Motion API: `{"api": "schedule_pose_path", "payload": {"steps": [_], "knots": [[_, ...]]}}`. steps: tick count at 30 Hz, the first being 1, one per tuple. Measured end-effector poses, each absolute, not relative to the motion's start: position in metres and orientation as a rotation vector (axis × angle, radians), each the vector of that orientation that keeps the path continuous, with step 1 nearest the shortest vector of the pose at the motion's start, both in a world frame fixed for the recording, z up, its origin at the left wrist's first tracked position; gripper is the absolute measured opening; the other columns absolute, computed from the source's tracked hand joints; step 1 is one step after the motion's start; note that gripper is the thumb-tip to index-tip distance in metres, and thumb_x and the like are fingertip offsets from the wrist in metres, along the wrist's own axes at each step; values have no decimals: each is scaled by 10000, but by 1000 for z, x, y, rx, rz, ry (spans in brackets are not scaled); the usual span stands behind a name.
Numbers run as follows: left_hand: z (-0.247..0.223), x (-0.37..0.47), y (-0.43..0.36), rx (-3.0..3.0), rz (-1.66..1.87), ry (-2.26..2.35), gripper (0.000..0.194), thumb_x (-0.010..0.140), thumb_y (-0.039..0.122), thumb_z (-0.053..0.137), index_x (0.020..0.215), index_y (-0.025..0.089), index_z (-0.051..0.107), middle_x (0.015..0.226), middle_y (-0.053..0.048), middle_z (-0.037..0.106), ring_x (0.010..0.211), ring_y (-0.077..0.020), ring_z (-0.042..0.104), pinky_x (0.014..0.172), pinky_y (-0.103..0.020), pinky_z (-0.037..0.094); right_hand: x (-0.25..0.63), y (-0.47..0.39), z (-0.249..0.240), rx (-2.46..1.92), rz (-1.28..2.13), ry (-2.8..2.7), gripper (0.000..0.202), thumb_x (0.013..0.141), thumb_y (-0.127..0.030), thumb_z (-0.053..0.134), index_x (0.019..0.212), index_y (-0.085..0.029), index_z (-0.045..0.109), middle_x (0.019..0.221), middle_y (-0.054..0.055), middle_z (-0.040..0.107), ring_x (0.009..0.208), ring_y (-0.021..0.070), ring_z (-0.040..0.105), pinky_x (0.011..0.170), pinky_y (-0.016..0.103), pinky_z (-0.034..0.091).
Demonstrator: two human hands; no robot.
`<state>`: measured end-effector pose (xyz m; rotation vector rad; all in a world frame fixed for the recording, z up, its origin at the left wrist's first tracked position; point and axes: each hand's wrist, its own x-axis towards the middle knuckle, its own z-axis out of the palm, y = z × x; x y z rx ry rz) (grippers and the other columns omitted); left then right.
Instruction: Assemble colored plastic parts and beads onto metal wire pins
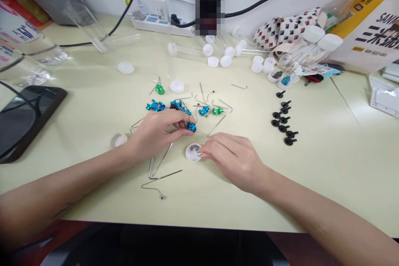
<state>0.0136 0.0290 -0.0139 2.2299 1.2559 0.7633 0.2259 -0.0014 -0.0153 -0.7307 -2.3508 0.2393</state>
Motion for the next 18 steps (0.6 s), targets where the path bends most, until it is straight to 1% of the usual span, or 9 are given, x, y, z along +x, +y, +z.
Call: {"api": "schedule_pose_path", "payload": {"steps": [18], "knots": [[-15,12,29,2227,741,1262,115,754,110,655,849,176,654,770,14,679,680,-127,613,646,-238,479,225,-1,-15,-716,258,-2345,93,846,-64,546,851,-152,574,757,39,621,710,114,574,628,227,490]]}}
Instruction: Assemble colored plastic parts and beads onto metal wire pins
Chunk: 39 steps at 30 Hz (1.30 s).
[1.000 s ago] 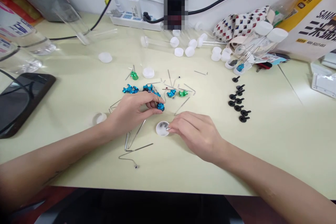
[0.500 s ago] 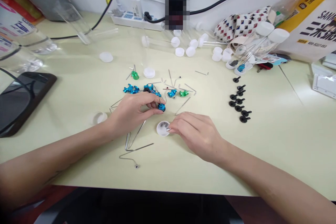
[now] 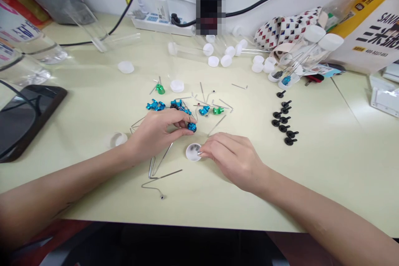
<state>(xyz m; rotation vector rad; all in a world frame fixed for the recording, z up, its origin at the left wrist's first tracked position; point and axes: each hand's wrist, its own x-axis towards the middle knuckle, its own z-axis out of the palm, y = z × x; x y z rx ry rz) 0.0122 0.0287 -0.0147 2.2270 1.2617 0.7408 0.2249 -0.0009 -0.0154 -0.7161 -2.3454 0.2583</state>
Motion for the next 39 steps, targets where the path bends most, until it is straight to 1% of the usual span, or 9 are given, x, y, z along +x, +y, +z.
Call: {"api": "schedule_pose_path", "payload": {"steps": [10,19,24,27,31,36,39], "knots": [[-14,12,28,2220,741,1268,114,762,111,632,843,190,647,795,8,689,696,-142,624,657,-256,491,225,-1,-16,-742,239,-2368,96,849,-75,541,848,-166,573,765,33,625,702,115,579,622,225,493],[-13,12,28,2218,731,1268,97,761,113,635,833,177,643,808,-1,691,712,-145,627,674,-259,494,235,5,-13,-768,102,-2530,54,851,-123,558,850,-173,580,785,23,630,725,126,572,616,233,454],[-12,12,28,2222,718,1262,98,767,114,627,837,180,642,835,-1,700,723,-149,634,682,-266,502,239,6,-14,-775,-3,-2612,132,855,-81,527,885,-189,596,846,22,607,720,113,538,599,227,428],[-11,13,28,2211,701,1272,100,765,124,636,847,180,647,843,-3,700,730,-151,636,690,-268,504,240,3,-12,-780,-71,-2640,156,854,-70,519,920,-185,600,849,26,588,710,111,521,600,228,430],[-11,13,28,2204,702,1279,101,762,114,638,840,177,647,828,-8,697,733,-153,638,696,-268,503,239,1,-12,-799,-10,-2546,176,843,-52,530,928,-189,601,833,21,586,708,107,529,597,221,432],[-13,12,27,2229,707,1276,71,770,126,622,814,180,634,860,-19,699,730,-155,628,670,-267,499,236,6,-13,-863,141,-2407,146,860,-87,523,842,-196,619,791,22,602,690,101,550,583,211,444],[-13,12,27,2226,711,1281,71,774,129,618,821,180,632,873,-23,697,733,-155,624,665,-266,498,236,7,-14,-821,92,-2417,139,855,-80,525,843,-186,615,815,27,611,708,102,560,599,211,451]]}}
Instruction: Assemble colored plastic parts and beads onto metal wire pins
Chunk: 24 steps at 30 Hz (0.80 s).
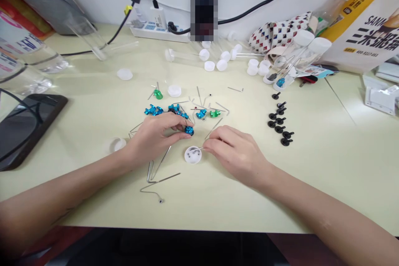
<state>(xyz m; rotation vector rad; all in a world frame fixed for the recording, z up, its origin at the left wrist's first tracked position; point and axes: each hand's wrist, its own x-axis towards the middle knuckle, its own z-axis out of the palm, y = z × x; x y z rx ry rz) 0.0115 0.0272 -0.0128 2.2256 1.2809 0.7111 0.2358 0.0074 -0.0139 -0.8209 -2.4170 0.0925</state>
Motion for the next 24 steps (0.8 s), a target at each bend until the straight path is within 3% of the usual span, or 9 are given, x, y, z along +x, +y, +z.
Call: {"api": "schedule_pose_path", "payload": {"steps": [10,24], "knots": [[-13,12,28,2237,727,1263,56,778,138,615,810,182,630,866,-23,696,758,-166,625,691,-283,500,231,-1,-4,-617,-202,-2597,103,847,-69,529,877,-141,598,808,48,588,676,117,505,599,242,424],[-13,12,27,2215,712,1280,71,767,121,628,810,177,633,861,-18,696,766,-166,627,704,-281,493,232,0,0,-577,-273,-2644,101,855,-70,512,872,-145,576,814,53,582,694,128,494,629,260,448]]}}
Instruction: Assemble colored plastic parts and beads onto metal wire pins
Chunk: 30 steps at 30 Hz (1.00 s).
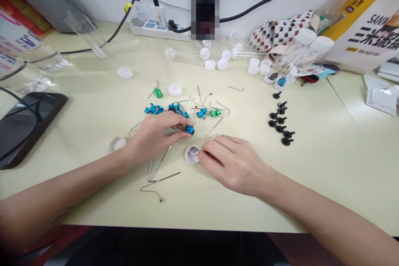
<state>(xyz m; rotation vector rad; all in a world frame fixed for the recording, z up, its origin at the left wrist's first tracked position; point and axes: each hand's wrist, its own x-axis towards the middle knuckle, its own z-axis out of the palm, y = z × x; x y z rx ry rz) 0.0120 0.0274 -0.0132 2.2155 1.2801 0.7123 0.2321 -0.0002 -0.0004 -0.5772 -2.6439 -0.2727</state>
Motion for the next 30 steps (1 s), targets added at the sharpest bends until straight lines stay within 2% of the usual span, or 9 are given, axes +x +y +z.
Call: {"api": "schedule_pose_path", "payload": {"steps": [20,30], "knots": [[-12,13,28,2215,712,1281,57,769,130,636,803,176,630,852,-13,696,771,-166,616,707,-279,483,231,-3,0,-566,-317,-2683,111,858,-80,507,844,-140,599,827,62,615,687,139,511,597,280,436],[-14,12,28,2215,709,1270,61,767,133,639,817,168,634,863,-21,697,768,-166,619,709,-277,482,230,-4,-4,-613,-227,-2648,114,840,-68,527,821,-126,624,723,49,594,619,133,453,526,269,379]]}}
